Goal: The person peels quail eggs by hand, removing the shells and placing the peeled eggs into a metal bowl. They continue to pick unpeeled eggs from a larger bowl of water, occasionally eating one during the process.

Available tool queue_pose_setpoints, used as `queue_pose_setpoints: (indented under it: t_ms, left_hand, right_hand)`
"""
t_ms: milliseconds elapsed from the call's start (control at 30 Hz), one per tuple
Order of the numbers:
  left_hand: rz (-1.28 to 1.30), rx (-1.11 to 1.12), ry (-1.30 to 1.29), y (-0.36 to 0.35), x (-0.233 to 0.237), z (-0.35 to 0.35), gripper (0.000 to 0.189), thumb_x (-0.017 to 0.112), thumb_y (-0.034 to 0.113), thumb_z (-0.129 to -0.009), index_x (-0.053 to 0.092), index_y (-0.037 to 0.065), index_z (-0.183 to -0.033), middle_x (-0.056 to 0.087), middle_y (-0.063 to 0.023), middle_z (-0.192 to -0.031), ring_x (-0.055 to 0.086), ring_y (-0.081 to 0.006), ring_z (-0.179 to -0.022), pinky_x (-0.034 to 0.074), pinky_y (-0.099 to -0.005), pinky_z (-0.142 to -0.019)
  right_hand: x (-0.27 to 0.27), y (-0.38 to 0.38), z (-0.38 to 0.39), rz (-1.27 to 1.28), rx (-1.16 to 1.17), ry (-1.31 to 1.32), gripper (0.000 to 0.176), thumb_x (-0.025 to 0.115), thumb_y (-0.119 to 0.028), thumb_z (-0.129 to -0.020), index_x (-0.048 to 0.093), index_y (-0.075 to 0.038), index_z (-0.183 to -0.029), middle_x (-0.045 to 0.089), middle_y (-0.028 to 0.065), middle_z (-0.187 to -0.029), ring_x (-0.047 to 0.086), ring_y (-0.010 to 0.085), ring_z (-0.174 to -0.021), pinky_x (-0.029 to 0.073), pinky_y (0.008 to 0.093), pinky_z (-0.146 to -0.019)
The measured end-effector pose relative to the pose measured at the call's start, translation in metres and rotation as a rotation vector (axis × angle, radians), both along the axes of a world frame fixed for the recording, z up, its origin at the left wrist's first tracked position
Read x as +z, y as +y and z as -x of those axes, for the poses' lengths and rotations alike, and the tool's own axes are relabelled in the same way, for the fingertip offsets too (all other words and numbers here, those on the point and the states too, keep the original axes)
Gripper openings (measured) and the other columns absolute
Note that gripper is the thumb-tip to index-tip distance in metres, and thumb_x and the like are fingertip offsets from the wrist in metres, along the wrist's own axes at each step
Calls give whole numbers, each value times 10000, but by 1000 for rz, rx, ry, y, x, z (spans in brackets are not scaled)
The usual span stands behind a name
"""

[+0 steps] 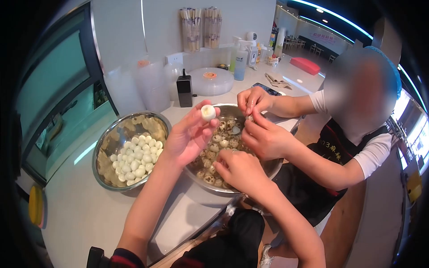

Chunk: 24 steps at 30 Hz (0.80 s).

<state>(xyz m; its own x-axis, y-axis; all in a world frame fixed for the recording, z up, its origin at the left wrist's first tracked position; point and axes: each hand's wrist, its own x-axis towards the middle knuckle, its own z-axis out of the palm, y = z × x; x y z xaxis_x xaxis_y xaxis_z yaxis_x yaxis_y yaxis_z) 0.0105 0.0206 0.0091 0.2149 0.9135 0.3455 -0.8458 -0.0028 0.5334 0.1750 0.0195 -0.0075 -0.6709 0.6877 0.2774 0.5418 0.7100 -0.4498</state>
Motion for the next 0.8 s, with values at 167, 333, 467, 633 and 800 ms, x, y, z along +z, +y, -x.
queue_pose_setpoints:
  t_ms: [167,333,467,633,800]
  left_hand:
    - [152,126,-389,6,7,27,184,468,143,-853,494,-20,-933,540,-109,-823,551,-139,-690,493,-187,-563]
    - [133,248,-959,-12,17,87,191,358,55,-832,456,-47,-960,518,-84,-758,502,-149,-577,442,-229,-467]
    - [64,152,-1136,-33,30,119,314,322,154,-863,407,-61,-1076,521,-77,-741,490,-153,-556,419,-243,-455]
    - [17,254,-1118,-36,32,121,542,214,402,-904,397,-60,-1121,508,-61,-699,470,-146,-543,398,-238,-445]
    - [21,239,-1055,-33,34,113,646,141,494,-885,455,-48,-1045,477,-48,-660,443,-136,-528,366,-230,-433]
  right_hand:
    - [3,-4,-1,55,-26,-131,229,519,-244,-769,567,-20,-761,588,151,-687,574,322,-664,448,409,-605]
    - [-1,0,-3,32,3,-126,221,526,-241,-781,571,-26,-808,588,126,-712,576,279,-689,440,363,-613]
    - [-2,1,-1,54,19,-154,226,519,-243,-787,568,-24,-803,586,124,-710,572,283,-682,438,371,-614]
    - [4,-1,2,73,34,-138,253,500,-254,-781,559,-9,-758,588,164,-711,572,331,-697,443,422,-634]
    - [-1,5,1,79,45,-80,195,521,-188,-759,547,5,-744,579,167,-707,567,332,-694,437,419,-630]
